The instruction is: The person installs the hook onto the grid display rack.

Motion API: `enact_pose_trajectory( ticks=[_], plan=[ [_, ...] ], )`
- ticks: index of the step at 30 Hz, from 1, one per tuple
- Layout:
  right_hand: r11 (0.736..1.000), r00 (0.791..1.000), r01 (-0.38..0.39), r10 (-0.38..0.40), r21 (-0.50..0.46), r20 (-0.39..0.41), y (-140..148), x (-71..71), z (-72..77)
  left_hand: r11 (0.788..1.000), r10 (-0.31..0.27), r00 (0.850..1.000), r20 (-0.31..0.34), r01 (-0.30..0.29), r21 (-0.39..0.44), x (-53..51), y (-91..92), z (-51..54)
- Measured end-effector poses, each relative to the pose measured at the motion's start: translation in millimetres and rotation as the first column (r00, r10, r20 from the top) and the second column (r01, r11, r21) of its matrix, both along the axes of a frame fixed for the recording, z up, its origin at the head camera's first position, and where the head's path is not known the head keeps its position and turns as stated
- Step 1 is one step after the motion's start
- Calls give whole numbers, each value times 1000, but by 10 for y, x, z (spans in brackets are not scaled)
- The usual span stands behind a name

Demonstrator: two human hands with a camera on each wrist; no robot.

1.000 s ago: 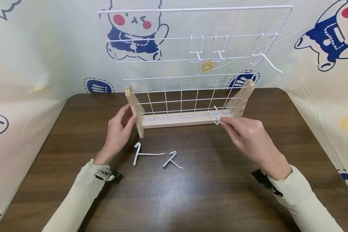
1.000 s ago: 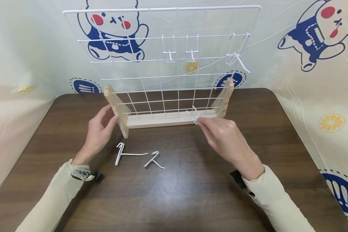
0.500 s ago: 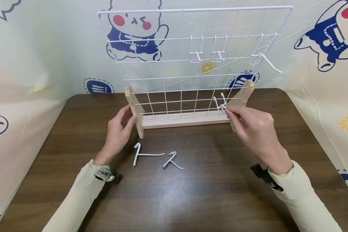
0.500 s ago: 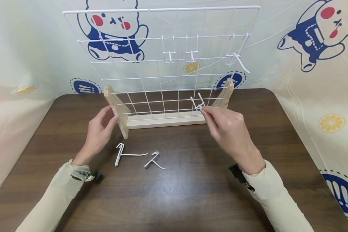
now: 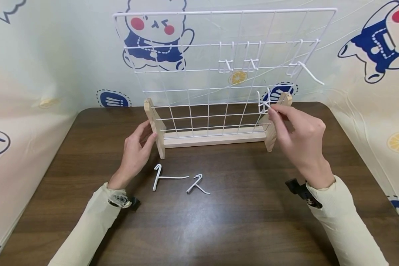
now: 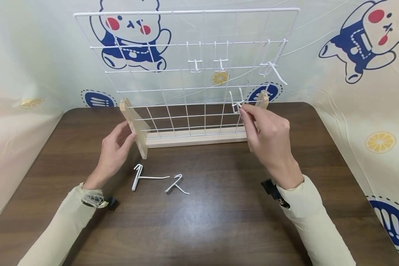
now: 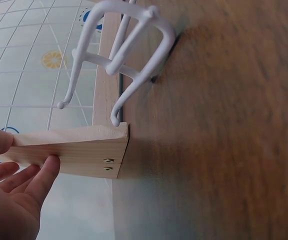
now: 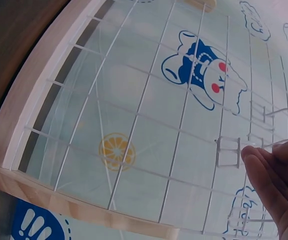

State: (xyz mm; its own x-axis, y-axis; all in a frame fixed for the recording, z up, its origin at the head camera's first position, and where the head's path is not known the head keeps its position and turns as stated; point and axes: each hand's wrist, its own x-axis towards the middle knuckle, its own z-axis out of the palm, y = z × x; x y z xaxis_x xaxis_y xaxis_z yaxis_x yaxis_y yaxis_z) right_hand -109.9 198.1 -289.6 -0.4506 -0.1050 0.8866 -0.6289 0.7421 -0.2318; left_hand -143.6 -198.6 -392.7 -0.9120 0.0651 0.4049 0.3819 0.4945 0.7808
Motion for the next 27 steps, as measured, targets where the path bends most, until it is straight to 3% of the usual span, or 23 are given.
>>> enact_pose_trajectory(
  ticks=[16,27],
  plan=[
    [989,1000,-17,19,-148,16,-56,-259,-33,1000,-12,1000,1,12,12,5,0,3],
    [998,991,4,4,-61,130,-97,-278,-178,1000,-13,1000,6,13,11,8,-7,3]
  ],
)
